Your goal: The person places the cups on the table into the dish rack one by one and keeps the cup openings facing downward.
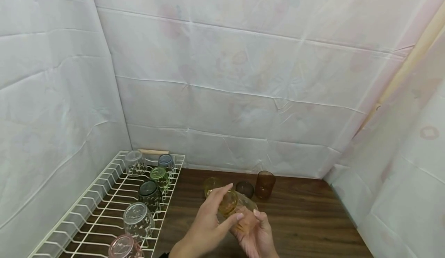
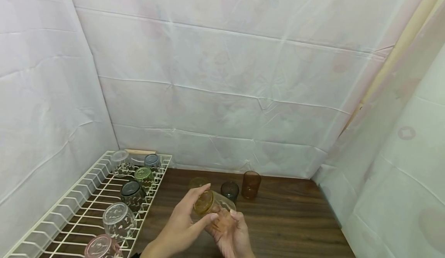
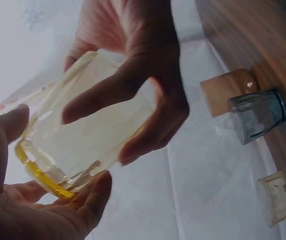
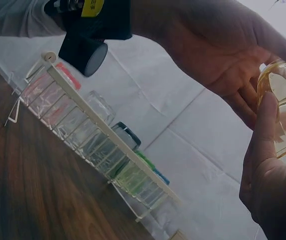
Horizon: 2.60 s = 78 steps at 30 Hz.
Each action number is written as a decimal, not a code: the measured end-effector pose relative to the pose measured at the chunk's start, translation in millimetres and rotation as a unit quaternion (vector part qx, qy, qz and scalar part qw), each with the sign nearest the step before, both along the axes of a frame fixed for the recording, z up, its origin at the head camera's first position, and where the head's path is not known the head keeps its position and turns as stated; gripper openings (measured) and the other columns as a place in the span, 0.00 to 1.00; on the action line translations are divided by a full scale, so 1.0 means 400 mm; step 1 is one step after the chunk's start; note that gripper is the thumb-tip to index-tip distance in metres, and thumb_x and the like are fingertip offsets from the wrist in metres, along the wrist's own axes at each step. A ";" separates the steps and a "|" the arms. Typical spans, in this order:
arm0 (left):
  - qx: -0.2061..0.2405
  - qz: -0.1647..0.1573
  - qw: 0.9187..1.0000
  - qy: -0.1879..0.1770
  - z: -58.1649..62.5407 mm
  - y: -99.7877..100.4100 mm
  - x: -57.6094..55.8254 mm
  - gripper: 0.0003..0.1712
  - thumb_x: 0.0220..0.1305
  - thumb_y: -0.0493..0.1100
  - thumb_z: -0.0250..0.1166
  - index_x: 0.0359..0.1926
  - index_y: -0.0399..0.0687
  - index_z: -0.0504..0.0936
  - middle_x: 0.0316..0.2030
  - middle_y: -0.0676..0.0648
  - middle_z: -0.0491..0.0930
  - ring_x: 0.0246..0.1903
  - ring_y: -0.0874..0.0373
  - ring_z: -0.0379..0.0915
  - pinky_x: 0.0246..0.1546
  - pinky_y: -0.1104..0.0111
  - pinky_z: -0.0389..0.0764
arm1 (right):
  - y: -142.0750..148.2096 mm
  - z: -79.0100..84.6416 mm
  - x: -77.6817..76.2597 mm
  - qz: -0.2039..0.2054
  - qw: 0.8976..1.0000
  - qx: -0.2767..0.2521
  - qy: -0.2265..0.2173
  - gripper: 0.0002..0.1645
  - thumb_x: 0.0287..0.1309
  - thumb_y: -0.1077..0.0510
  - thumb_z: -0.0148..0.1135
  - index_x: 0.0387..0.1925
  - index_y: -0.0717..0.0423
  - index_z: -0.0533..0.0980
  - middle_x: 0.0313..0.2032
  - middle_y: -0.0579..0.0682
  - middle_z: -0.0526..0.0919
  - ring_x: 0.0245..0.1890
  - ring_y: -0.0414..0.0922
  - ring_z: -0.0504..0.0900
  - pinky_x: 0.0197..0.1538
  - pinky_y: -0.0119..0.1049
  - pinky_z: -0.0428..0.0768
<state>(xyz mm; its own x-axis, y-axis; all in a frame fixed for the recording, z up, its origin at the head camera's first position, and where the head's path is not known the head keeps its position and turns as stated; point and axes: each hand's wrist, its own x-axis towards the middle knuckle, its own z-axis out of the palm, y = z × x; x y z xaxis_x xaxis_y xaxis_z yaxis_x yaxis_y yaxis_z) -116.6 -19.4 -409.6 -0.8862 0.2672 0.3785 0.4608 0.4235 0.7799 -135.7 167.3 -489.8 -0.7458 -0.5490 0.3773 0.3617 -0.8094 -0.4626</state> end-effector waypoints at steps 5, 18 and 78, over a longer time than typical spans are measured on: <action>0.024 0.008 1.000 0.004 0.002 0.003 -0.001 0.41 0.66 0.58 0.75 0.77 0.67 0.70 0.66 0.60 0.77 0.65 0.57 0.78 0.67 0.56 0.81 | -0.002 0.009 0.004 -0.002 1.000 0.003 -0.003 0.32 0.85 0.49 0.28 0.71 0.60 0.69 0.61 0.50 0.82 0.55 0.40 0.82 0.69 0.34 0.82; -0.011 0.016 1.000 0.024 -0.004 -0.022 0.008 0.42 0.65 0.61 0.76 0.77 0.70 0.69 0.64 0.61 0.78 0.62 0.58 0.80 0.63 0.54 0.84 | -0.005 -0.009 0.002 0.034 0.999 -0.018 0.001 0.29 0.86 0.50 0.31 0.71 0.60 0.69 0.64 0.52 0.80 0.61 0.43 0.82 0.72 0.38 0.81; -0.294 0.253 0.920 -0.046 -0.106 -0.764 -0.339 0.39 0.60 0.44 0.78 0.62 0.23 0.72 0.52 0.17 0.77 0.53 0.17 0.74 0.53 0.30 0.77 | 0.150 0.023 -0.025 -0.131 0.980 0.113 0.100 0.33 0.88 0.55 0.18 0.80 0.62 0.57 0.75 0.57 0.74 0.79 0.50 0.68 0.82 0.56 0.68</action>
<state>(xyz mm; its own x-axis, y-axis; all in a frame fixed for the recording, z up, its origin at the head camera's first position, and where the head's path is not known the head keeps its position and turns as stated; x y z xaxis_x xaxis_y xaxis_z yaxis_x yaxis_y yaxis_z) -252.3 -324.9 -451.9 -0.9747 -0.0539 0.2168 0.0317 0.9274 0.3728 -145.7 227.5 -480.8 -0.7961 -0.4348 0.4209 0.0387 -0.7308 -0.6815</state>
